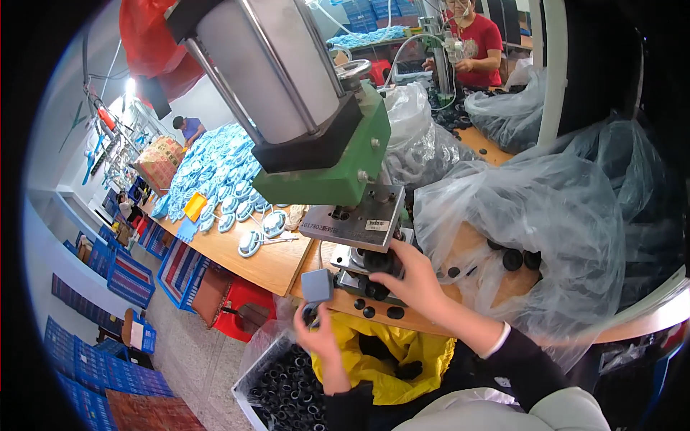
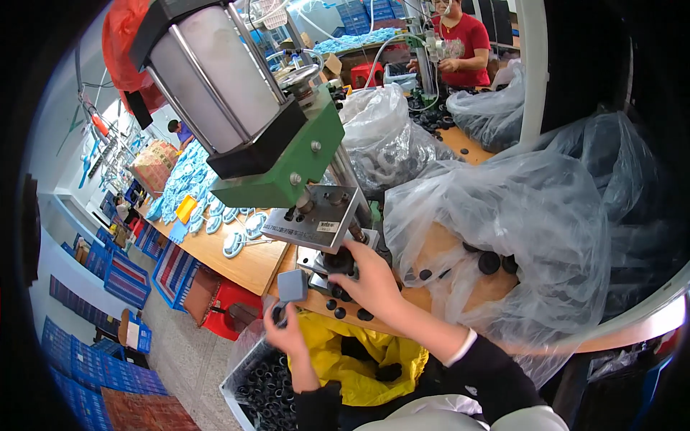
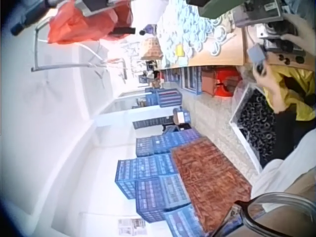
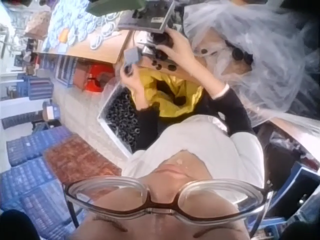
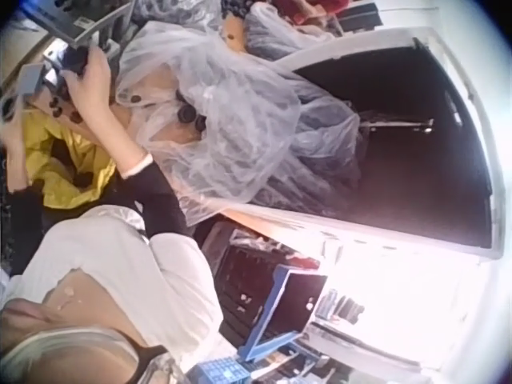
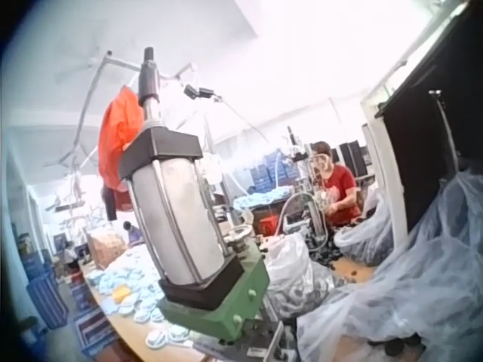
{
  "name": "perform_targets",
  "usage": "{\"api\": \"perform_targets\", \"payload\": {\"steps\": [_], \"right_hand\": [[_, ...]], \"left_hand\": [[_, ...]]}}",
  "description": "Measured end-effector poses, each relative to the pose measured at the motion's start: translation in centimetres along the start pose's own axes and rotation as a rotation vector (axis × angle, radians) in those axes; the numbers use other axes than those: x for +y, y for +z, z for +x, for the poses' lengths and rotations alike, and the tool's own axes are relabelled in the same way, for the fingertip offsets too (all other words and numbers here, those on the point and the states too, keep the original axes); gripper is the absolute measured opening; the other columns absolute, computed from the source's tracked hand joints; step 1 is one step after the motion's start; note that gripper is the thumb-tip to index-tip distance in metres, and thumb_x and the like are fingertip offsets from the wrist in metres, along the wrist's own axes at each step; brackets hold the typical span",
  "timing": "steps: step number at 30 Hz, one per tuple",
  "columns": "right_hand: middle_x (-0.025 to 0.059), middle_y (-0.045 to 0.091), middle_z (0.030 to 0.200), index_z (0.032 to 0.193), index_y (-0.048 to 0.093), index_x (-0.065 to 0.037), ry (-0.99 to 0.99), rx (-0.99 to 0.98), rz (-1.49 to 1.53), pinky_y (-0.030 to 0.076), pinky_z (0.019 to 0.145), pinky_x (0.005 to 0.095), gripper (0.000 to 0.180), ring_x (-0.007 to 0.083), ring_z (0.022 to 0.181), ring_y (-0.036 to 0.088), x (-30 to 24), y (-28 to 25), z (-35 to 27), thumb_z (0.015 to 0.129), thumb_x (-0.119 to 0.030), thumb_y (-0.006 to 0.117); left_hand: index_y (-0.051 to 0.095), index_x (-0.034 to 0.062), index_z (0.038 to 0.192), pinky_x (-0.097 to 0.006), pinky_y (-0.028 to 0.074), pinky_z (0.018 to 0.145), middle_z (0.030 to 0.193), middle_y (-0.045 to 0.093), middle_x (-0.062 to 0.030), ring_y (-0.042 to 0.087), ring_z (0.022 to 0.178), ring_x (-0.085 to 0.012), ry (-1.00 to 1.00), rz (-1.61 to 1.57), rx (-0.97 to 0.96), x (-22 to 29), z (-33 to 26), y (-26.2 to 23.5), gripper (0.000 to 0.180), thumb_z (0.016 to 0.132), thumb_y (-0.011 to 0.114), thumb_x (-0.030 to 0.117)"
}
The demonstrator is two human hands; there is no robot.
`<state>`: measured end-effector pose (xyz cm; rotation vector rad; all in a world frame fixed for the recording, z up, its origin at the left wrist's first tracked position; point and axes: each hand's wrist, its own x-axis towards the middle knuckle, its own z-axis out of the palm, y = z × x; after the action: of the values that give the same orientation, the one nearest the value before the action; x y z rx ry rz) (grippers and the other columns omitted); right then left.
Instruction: Assembling plastic components using a pneumatic press.
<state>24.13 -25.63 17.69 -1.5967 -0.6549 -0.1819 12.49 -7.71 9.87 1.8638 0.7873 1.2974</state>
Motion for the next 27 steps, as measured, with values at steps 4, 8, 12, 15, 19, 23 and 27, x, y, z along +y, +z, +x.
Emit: {"api": "perform_targets", "payload": {"steps": [4, 8, 12, 15, 19, 23, 27], "right_hand": [[0.0211, 0.061, 0.097, 0.102, 0.056, 0.001, 0.019, -0.063, -0.091, 0.047, 0.077, 0.0414, 0.04, 0.0368, 0.092, 0.057, -0.2, 2.4, 2.3, 0.07, -0.015, 0.073], [0.0208, 0.063, 0.085, 0.092, 0.058, 0.003, 0.025, -0.083, -0.164, 0.048, 0.073, 0.0424, 0.032, 0.0375, 0.084, 0.06, 0.3, 1.9, 3.8, 0.068, -0.014, 0.073], [0.0256, 0.054, 0.112, 0.116, 0.046, 0.004, -0.029, -0.19, -0.186, 0.044, 0.087, 0.0417, 0.058, 0.0386, 0.104, 0.053, 0.1, 0.5, 2.1, 0.069, -0.016, 0.074], [0.0257, 0.036, 0.135, 0.135, 0.032, 0.0, -0.082, -0.197, -0.116, 0.033, 0.102, 0.0399, 0.078, 0.0379, 0.124, 0.038, -0.1, -2.7, -2.4, 0.073, -0.024, 0.073], [0.0223, 0.041, 0.131, 0.125, 0.045, -0.001, 0.283, 0.087, -0.516, 0.036, 0.098, 0.0432, 0.061, 0.0371, 0.119, 0.041, 4.7, -10.1, -7.1, 0.073, -0.022, 0.071], [0.0205, 0.045, 0.124, 0.114, 0.053, -0.004, 0.4, 0.118, -1.004, 0.037, 0.095, 0.0448, 0.048, 0.0389, 0.117, 0.04, 8.1, -15.2, -8.2, 0.071, -0.017, 0.07], [0.021, 0.044, 0.121, 0.109, 0.055, -0.006, 0.457, 0.057, -1.143, 0.036, 0.096, 0.0448, 0.044, 0.0408, 0.119, 0.037, 10.2, -16.8, -6.5, 0.068, -0.012, 0.071]], "left_hand": [[0.05, -0.0035, 0.119, -0.048, 0.04, 0.093, 0.123, 0.048, -0.0285, 0.048, 0.112, -0.0433, -0.184, 0.686, 0.201, -13.3, -0.5, -10.5, 0.065, 0.073, 0.074, 0.035], [0.039, -0.0037, 0.129, -0.05, 0.028, 0.103, 0.139, 0.022, -0.0344, 0.026, 0.128, -0.0477, -0.173, 0.861, 0.189, -14.9, 0.3, -10.4, 0.079, 0.074, 0.07, 0.045], [0.047, -0.0015, 0.123, -0.047, 0.025, 0.105, 0.14, 0.03, -0.0264, 0.027, 0.129, -0.043, 0.245, 0.396, -0.084, -8.2, 3.8, -2.9, 0.05, 0.082, 0.065, 0.022], [0.054, 0.004, 0.12, -0.047, 0.03, 0.102, 0.135, 0.043, -0.0178, 0.035, 0.126, -0.0414, 0.453, 0.476, -0.302, -6.0, 5.9, 2.8, 0.041, 0.085, 0.06, 0.025], [0.059, 0.0041, 0.115, -0.045, 0.035, 0.1, 0.126, 0.053, -0.0153, 0.042, 0.122, -0.0403, 0.385, 0.487, -0.539, -8.6, 7.1, 5.1, 0.038, 0.084, 0.06, 0.026], [0.059, 0.0064, 0.117, -0.044, 0.035, 0.099, 0.129, 0.052, -0.0112, 0.04, 0.124, -0.0376, 0.318, 0.524, -0.549, -8.1, 6.7, 5.1, 0.039, 0.084, 0.059, 0.028], [0.058, 0.0065, 0.118, -0.044, 0.035, 0.099, 0.129, 0.051, -0.0118, 0.039, 0.125, -0.0363, 0.312, 0.521, -0.531, -7.9, 6.5, 5.3, 0.04, 0.084, 0.059, 0.028]]}}
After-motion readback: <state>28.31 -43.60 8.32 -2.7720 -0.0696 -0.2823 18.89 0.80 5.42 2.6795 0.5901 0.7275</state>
